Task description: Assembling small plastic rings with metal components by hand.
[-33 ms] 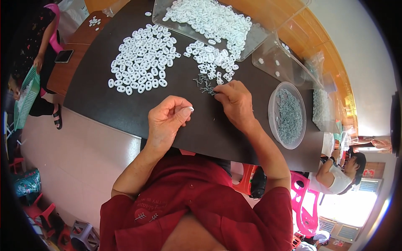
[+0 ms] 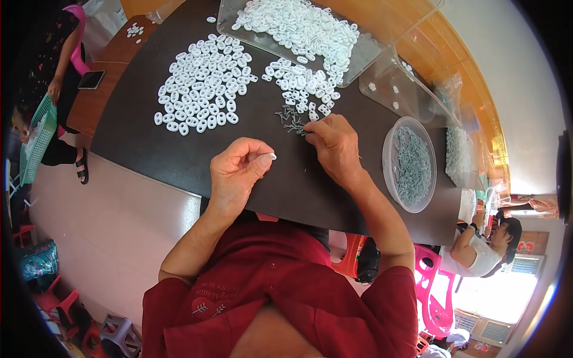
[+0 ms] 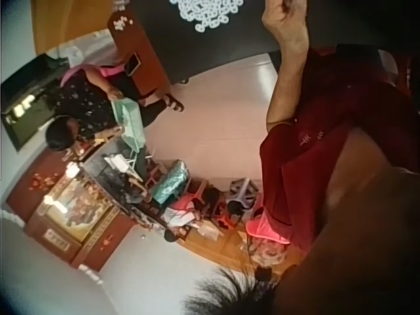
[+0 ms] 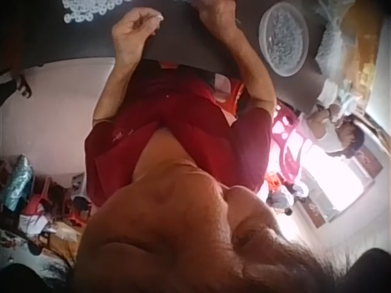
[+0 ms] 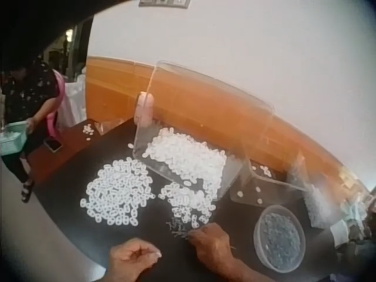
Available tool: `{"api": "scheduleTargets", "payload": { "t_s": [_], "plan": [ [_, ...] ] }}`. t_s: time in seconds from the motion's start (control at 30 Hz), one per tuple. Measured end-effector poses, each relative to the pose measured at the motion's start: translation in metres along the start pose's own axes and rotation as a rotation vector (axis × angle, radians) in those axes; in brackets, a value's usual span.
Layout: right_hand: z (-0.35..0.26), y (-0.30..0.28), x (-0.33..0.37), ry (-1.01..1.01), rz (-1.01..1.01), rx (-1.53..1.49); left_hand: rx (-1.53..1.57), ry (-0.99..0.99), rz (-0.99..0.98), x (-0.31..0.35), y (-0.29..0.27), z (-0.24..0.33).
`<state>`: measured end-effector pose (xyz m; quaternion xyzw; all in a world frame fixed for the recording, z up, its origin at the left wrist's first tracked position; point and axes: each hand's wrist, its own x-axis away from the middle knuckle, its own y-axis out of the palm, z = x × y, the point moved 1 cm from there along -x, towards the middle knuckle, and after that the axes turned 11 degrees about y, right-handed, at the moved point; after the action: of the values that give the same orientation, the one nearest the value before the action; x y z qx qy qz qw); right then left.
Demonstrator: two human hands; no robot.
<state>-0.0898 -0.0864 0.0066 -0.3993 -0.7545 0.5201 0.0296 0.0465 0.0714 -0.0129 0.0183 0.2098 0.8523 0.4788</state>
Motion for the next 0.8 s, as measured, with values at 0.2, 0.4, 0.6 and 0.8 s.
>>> {"api": "scheduleTargets", "payload": {
  "t_s": [0.2, 0.4, 0.6, 0.8],
  "plan": [
    [-0.0025, -0.0055, 0.0017, 0.016, -0.004, 0.021, -0.041, 0.061, 0.045, -0.0013, -0.0013, 0.0025],
    [-0.0029, -0.0016, 0.0012, -0.034, 0.006, -0.012, -0.041, 0.069, 0.012, -0.0015, -0.0037, -0.0031],
    [-0.0007, -0.0014, -0.0030, 0.050, -0.123, -0.050, 0.019, 0.007, 0.039, -0.0017, -0.0037, -0.0027],
    [-0.0022, -0.0026, -0.0035, 0.422, -0.248, -0.364, 0.035, -0.017, 0.088, -0.0047, 0.0008, 0.0025]
  ]
}}
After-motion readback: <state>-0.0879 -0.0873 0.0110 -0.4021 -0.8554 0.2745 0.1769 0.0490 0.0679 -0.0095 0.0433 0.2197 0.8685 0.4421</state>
